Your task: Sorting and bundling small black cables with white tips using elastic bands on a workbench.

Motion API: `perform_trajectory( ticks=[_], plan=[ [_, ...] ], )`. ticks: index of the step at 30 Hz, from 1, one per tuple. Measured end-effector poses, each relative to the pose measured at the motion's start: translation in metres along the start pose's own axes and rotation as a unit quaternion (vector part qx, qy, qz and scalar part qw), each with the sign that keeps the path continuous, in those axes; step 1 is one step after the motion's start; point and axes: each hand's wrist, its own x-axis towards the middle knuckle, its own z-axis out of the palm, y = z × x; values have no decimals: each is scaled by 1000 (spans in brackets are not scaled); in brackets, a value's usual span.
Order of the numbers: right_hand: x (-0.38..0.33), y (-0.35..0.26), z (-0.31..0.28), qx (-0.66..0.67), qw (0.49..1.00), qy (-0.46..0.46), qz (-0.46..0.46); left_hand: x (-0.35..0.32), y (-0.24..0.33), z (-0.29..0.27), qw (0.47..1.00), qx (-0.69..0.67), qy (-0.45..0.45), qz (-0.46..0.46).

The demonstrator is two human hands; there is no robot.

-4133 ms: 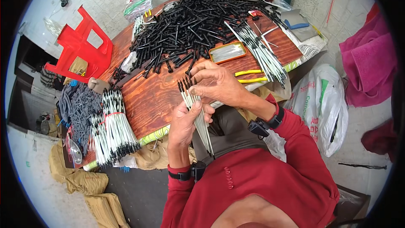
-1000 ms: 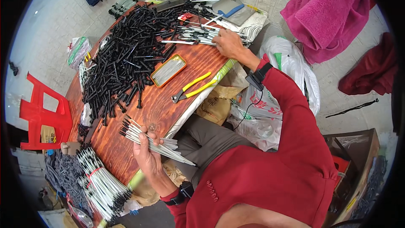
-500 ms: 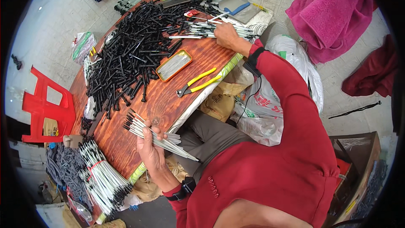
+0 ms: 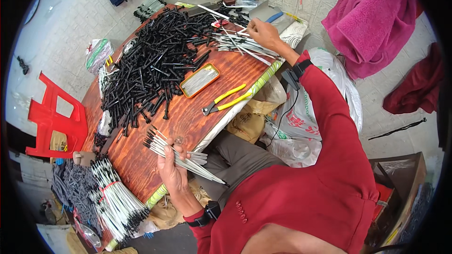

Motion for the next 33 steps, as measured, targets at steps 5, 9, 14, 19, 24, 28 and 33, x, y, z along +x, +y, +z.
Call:
perform_trajectory(
  ticks=[5, 9, 14, 19, 24, 28, 33],
  plan=[
    [5, 2, 10, 304, 952, 10, 12, -2, 1, 0, 1000, -7, 6, 7],
    [-4, -30, -12, 400, 914, -71, 8, 3, -1, -5, 999, -30, -10, 16],
    [-32, -79, -41, 476, 863, -167, -13, 10, 1, -2, 998, -56, -8, 40],
    [-64, -117, -53, 509, 819, -252, -79, 24, 4, 21, 993, -33, 108, 42],
    [-113, -166, -23, 423, 843, -215, -252, 43, -20, 5, 995, -58, 19, 78],
    [-131, -176, 10, 355, 864, -167, -317, 43, -23, -1, 992, -83, -45, 80],
    [-144, -171, 21, 358, 879, -123, -289, 33, -18, 11, 987, -122, -72, 73]
  ],
)
